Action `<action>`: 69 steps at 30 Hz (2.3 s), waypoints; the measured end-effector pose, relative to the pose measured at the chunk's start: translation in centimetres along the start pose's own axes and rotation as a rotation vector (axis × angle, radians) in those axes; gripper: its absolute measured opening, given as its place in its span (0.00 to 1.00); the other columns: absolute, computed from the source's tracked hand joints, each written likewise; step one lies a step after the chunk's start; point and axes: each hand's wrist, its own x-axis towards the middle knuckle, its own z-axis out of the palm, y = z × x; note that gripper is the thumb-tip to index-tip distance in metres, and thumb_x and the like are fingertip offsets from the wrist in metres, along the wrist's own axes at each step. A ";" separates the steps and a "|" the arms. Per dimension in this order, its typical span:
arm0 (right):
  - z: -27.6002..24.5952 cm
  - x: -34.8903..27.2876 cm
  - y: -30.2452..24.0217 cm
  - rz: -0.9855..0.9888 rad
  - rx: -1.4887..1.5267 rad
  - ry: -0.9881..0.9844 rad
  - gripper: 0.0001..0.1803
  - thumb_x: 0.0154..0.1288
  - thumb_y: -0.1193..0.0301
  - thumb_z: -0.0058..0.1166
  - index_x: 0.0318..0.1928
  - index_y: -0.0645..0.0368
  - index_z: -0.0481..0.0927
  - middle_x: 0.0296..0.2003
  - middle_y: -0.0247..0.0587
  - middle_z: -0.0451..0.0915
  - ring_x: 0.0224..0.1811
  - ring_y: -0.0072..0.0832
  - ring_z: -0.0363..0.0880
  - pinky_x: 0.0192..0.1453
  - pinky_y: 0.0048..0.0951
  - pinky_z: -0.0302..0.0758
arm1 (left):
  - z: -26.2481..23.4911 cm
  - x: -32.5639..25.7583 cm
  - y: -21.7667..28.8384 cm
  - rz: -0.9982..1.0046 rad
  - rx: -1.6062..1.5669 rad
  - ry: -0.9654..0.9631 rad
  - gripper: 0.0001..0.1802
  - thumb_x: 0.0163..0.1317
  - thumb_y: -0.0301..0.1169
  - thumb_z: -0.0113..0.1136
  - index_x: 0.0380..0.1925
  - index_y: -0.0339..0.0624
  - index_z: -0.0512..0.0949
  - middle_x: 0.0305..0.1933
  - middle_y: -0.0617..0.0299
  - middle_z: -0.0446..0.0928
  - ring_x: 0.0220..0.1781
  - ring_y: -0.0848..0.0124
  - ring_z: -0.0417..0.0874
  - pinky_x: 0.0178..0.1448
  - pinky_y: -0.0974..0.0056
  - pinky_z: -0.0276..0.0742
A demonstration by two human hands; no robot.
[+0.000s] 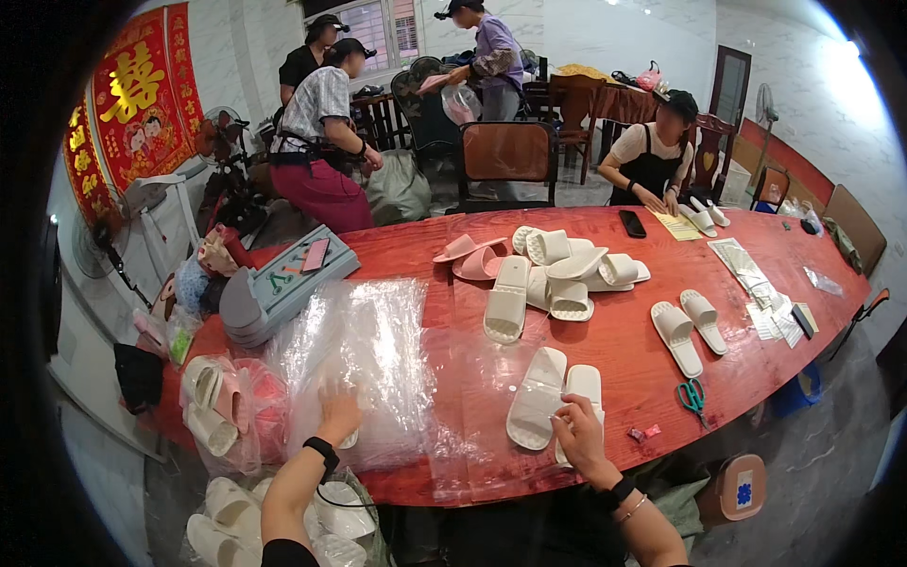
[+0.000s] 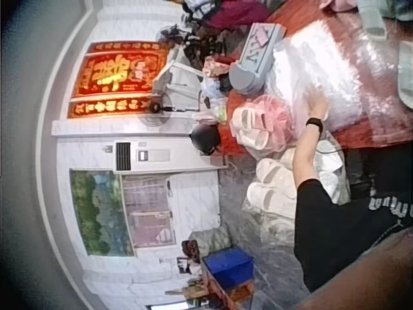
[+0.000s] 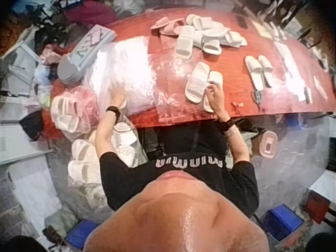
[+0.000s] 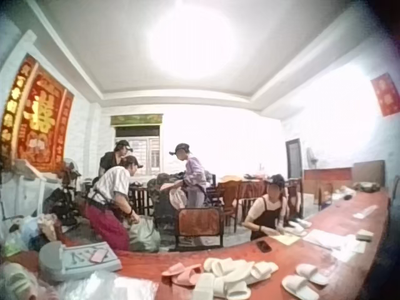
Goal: Packing pairs of white slippers into clear plastic bags and placing them into a larger transport sack.
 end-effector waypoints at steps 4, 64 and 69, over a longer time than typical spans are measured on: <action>2.0 -1.3 0.3 0.104 0.028 -0.199 0.06 0.55 0.72 0.53 0.32 0.62 0.74 0.44 0.47 0.72 0.31 0.36 0.76 0.35 0.30 0.74 | -2.1 0.2 4.2 0.348 -0.174 -0.197 0.21 0.54 0.35 0.52 0.49 0.45 0.71 0.55 0.50 0.68 0.58 0.54 0.66 0.59 0.49 0.60; 8.1 -12.5 2.2 -0.559 -0.071 -0.816 0.10 0.49 0.73 0.48 0.35 0.53 0.72 0.46 0.36 0.73 0.29 0.35 0.79 0.24 0.34 0.75 | -6.1 9.7 30.6 0.734 -0.701 -0.255 0.38 0.48 0.49 0.58 0.57 0.42 0.62 0.49 0.46 0.71 0.52 0.54 0.70 0.56 0.50 0.63; 5.8 -13.4 2.1 -0.461 -0.119 -0.962 0.18 0.45 0.74 0.49 0.42 0.50 0.72 0.57 0.36 0.66 0.39 0.34 0.77 0.35 0.32 0.76 | -6.5 8.3 35.3 0.832 -0.644 -0.677 0.46 0.41 0.53 0.62 0.62 0.60 0.56 0.45 0.50 0.76 0.49 0.53 0.75 0.54 0.45 0.62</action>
